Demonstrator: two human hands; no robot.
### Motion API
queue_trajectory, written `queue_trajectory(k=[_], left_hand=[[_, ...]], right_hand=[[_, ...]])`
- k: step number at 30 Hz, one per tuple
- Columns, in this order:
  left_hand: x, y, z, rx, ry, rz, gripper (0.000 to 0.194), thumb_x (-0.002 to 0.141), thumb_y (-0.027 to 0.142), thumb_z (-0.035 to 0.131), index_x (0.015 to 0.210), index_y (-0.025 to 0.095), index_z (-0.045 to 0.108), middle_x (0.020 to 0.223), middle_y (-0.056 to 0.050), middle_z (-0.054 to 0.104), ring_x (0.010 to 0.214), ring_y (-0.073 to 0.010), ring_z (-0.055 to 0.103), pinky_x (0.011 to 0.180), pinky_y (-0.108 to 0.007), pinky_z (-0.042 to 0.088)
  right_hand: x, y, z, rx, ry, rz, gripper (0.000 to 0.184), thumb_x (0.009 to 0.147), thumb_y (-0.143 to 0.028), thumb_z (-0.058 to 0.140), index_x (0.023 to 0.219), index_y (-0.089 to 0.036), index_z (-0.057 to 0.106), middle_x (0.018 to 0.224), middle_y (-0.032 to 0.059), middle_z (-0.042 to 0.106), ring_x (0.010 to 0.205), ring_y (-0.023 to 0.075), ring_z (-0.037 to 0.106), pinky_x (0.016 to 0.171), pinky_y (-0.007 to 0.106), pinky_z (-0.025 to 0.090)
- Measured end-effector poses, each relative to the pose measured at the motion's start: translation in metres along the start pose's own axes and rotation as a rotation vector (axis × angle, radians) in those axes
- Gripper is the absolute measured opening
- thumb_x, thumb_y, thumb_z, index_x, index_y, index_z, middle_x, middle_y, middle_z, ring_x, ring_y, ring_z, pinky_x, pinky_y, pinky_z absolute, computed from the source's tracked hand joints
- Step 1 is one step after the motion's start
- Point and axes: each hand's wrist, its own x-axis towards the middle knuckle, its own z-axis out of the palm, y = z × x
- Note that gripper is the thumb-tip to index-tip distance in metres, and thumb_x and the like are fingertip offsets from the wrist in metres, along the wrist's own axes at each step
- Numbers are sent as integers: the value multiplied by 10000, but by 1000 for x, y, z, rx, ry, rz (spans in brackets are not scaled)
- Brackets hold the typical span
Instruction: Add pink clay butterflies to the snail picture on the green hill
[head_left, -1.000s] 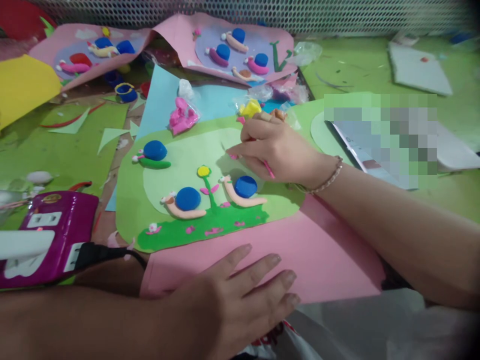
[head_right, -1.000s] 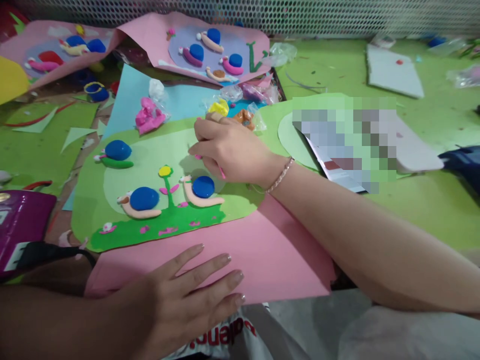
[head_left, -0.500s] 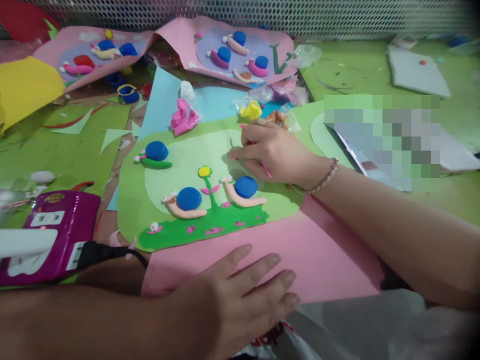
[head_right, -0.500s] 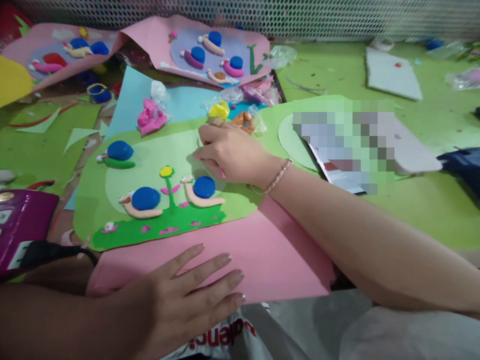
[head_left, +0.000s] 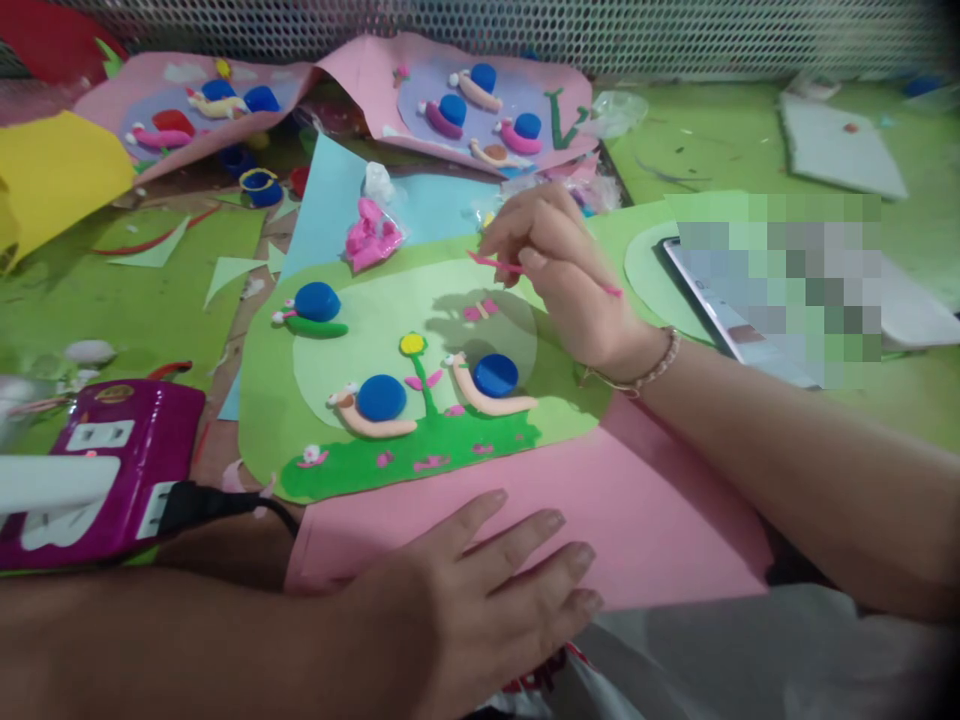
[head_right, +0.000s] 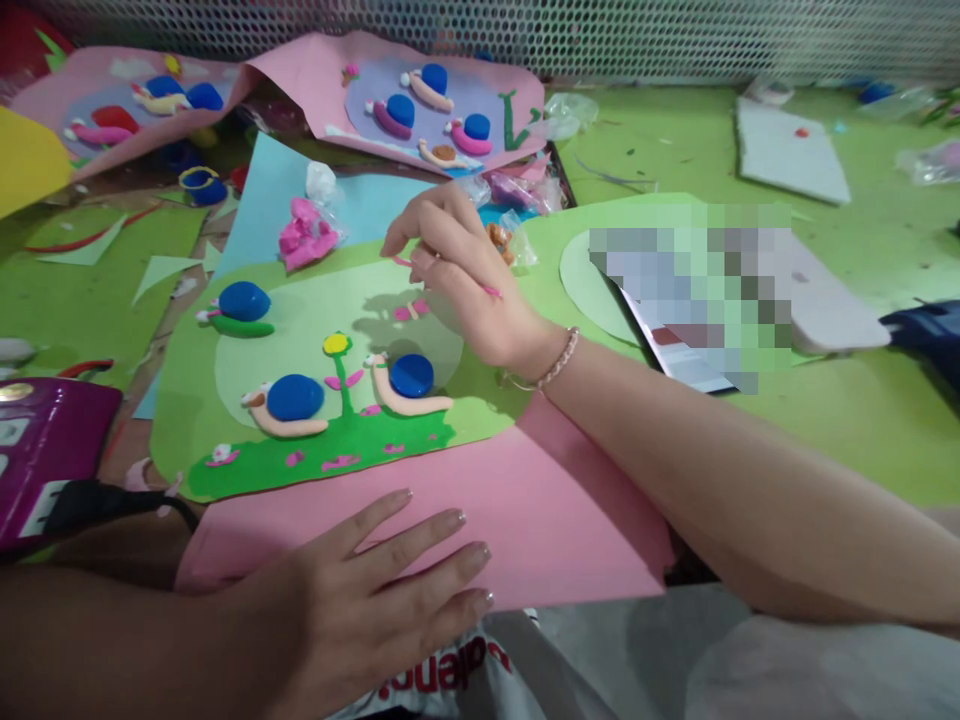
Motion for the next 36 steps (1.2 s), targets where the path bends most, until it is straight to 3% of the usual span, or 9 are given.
queue_trajectory(k=[4,6,10,16,23,36], left_hand=[[1,0,1,-3,16,-5,444,963,208,317,1395,214,417,1486,0,368,1360,-258,289,1083,-474,285],[1,0,1,-5,31,-8,435,972,219,306,1390,214,426,1478,2,381,1354,-256,301,1080,-470,286],[1,-1,1,-11,46,-7,427,983,224,281,1379,216,441,1469,4,397,1349,-249,309,1078,-461,282],[1,0,2,-14,43,-17,426,984,221,285,1382,219,436,1476,6,386,1353,-250,301,1088,-469,259],[1,-1,1,-12,44,-9,434,984,198,268,1386,215,431,1473,3,389,1352,-248,303,1081,-463,270],[1,-1,0,-6,20,3,437,952,259,391,1384,210,430,1479,-8,380,1345,-256,327,1066,-463,325]], right_hand=[[2,-4,7,274,-66,294,193,885,-133,409,775,-153,565,766,32,599,690,105,586,672,266,514],[4,-4,10,320,-60,355,109,845,-137,523,749,-157,570,725,13,622,638,93,596,613,237,512],[7,-3,10,333,-61,360,106,737,-108,679,711,-158,589,720,3,644,630,87,605,597,215,519],[6,-2,12,367,-12,426,108,839,-155,597,772,-193,522,640,-20,617,594,92,629,561,217,535],[2,2,15,292,-29,351,90,865,-155,556,805,-217,530,646,-32,628,613,97,648,583,227,537],[6,1,13,398,-41,455,115,845,-169,610,773,-205,528,644,-24,634,599,92,645,581,213,567]])
